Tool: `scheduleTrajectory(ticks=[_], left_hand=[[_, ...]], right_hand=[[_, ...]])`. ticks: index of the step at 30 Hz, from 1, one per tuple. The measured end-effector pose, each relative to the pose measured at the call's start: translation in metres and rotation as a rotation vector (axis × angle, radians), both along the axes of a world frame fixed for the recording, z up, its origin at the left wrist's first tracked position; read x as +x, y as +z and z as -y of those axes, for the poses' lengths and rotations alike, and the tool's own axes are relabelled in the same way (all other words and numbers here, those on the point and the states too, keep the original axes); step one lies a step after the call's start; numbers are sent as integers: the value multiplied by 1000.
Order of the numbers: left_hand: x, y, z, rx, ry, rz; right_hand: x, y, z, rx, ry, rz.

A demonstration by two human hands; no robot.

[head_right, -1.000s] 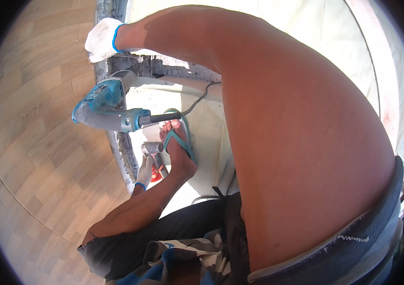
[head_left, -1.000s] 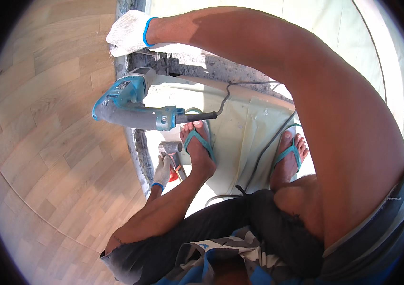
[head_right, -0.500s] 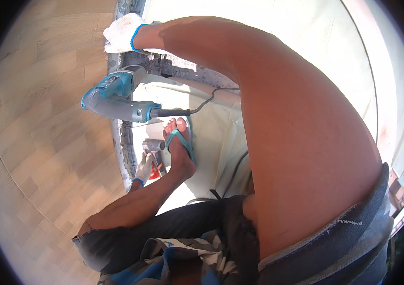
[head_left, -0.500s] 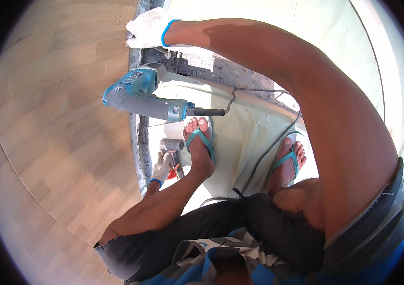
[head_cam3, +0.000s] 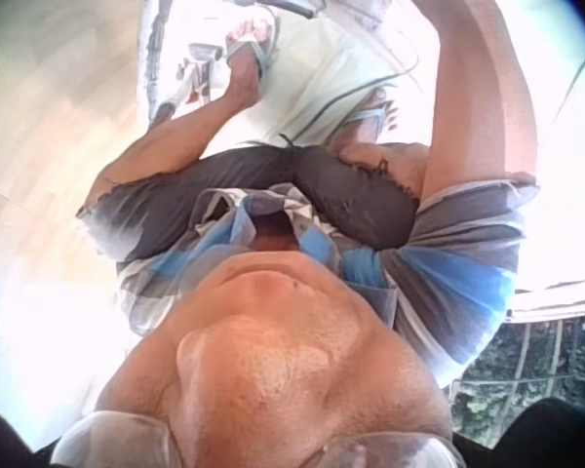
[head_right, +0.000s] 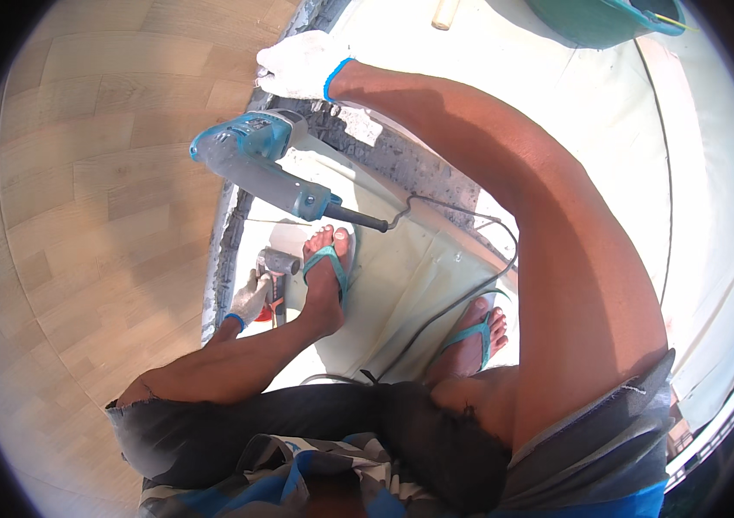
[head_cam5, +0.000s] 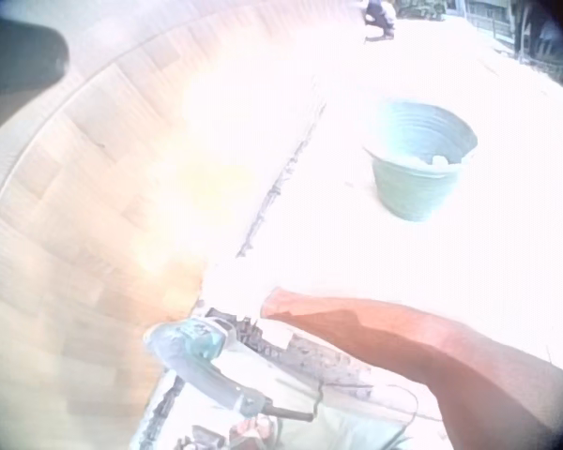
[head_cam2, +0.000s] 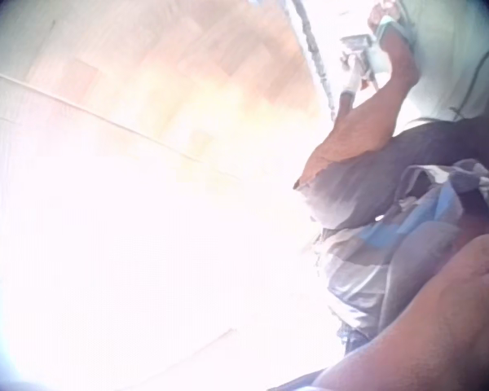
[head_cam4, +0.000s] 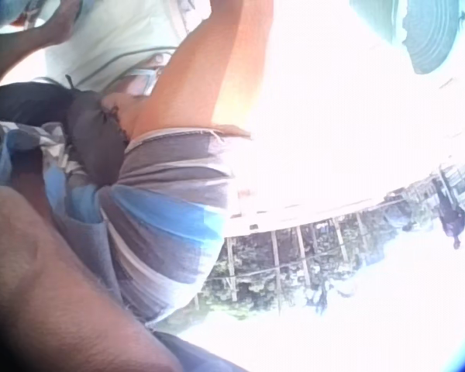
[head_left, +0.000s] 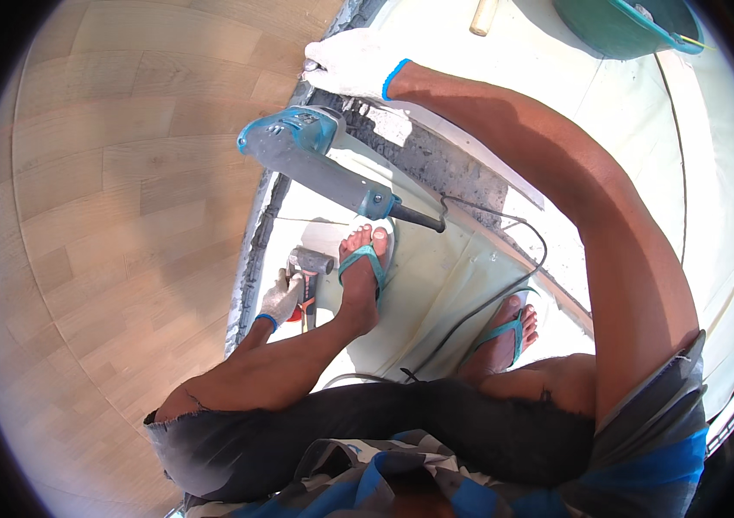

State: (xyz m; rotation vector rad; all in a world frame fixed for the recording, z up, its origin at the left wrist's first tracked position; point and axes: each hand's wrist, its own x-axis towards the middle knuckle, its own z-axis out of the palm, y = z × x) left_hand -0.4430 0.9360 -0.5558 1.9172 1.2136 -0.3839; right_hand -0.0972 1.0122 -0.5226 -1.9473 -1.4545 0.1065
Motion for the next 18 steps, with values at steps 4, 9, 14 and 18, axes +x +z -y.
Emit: scheduleTrajectory(ticks=[4,9,14,18], left_hand=[[-16,-2,-6,77,-102,82],[-12,-24,-6,190,-112,-32],[0,1,8,-21,180,155],[1,10,0,180,-168,70]], right_hand=[[2,-6,-4,87,16,30],[58,-22,9,179,-164,-97],[44,-11,29,147,-184,-106],[33,-18,49,113,-220,-208]])
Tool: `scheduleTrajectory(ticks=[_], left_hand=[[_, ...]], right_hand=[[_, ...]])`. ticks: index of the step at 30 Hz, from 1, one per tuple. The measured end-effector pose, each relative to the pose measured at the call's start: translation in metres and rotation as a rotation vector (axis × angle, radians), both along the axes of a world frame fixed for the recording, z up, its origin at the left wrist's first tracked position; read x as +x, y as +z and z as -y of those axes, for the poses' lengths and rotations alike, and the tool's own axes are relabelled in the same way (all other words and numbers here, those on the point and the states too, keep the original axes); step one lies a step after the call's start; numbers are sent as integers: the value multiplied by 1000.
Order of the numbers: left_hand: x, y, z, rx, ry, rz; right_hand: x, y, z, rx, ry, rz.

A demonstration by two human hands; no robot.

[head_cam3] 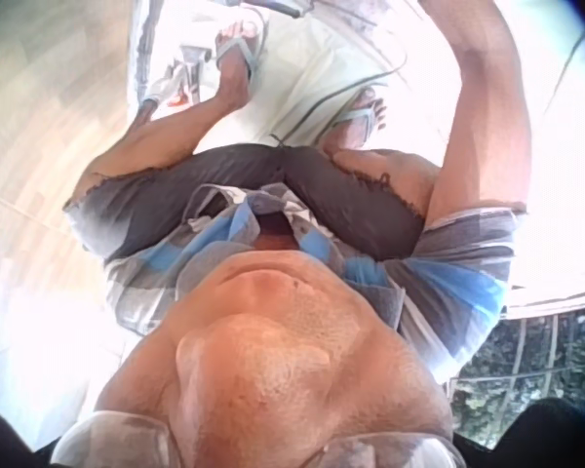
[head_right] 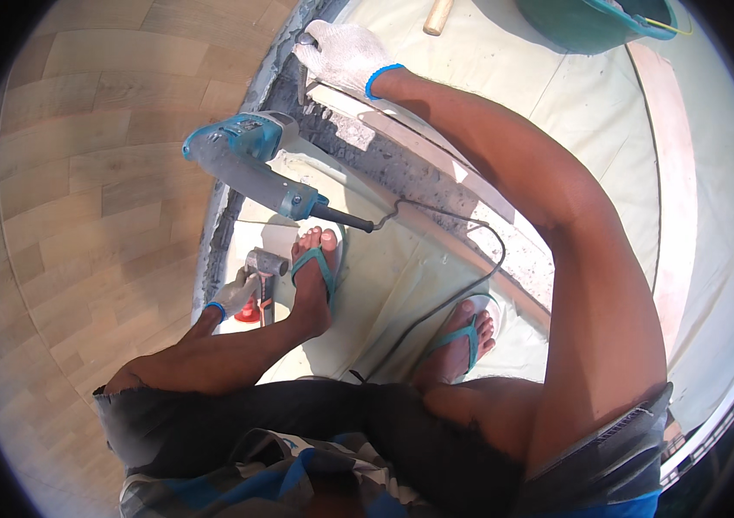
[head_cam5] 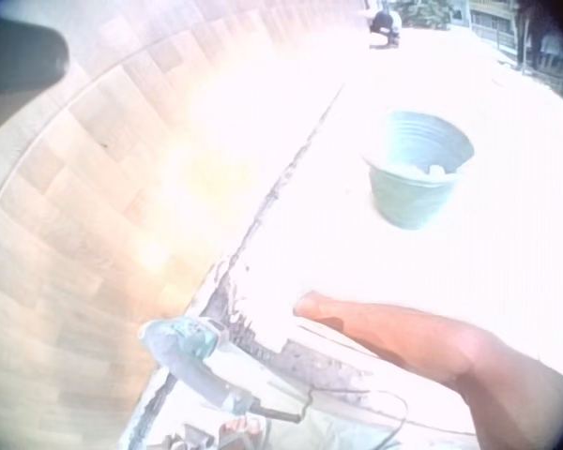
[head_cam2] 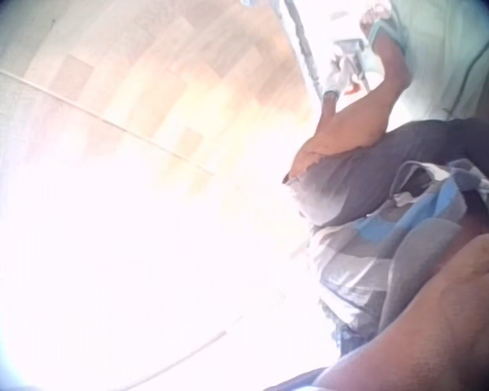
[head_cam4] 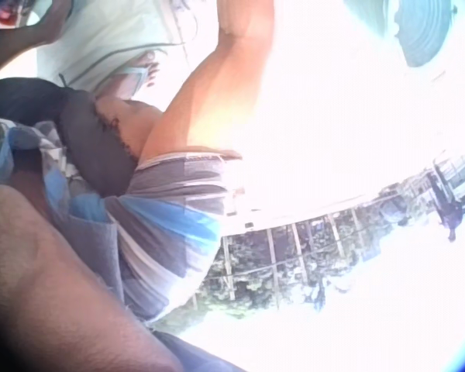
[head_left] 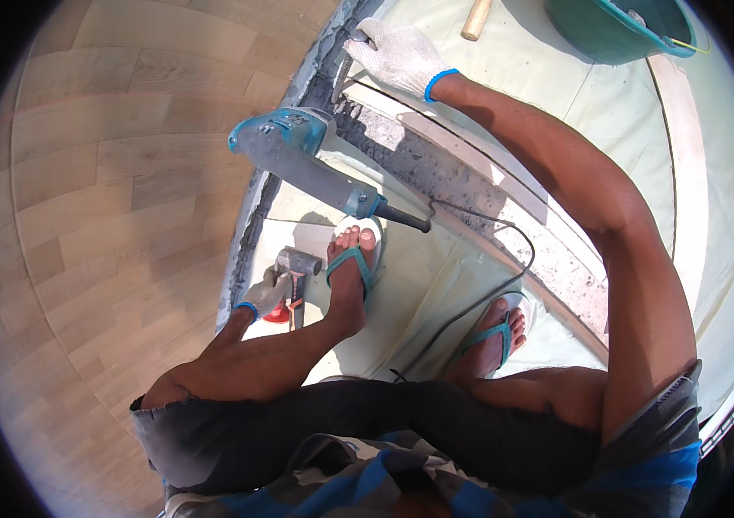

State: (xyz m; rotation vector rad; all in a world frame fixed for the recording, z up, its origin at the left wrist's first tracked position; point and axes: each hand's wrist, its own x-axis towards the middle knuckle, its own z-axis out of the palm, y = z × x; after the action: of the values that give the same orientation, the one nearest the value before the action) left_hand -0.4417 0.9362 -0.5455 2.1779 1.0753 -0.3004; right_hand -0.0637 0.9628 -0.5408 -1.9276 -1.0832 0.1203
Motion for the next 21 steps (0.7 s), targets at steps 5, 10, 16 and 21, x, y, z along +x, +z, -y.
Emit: scheduleTrajectory(ticks=[5,10,16,21], left_hand=[[9,-8,-10,-20,-53,7],[39,-8,-34,-316,121,105],[120,-43,-102,-1162,497,410],[167,-68,-134,-1501,560,506]], right_hand=[[-15,2,8,-29,90,-4],[-33,-4,15,158,141,45],[-44,3,41,45,107,36],[-44,11,62,110,124,-81]])
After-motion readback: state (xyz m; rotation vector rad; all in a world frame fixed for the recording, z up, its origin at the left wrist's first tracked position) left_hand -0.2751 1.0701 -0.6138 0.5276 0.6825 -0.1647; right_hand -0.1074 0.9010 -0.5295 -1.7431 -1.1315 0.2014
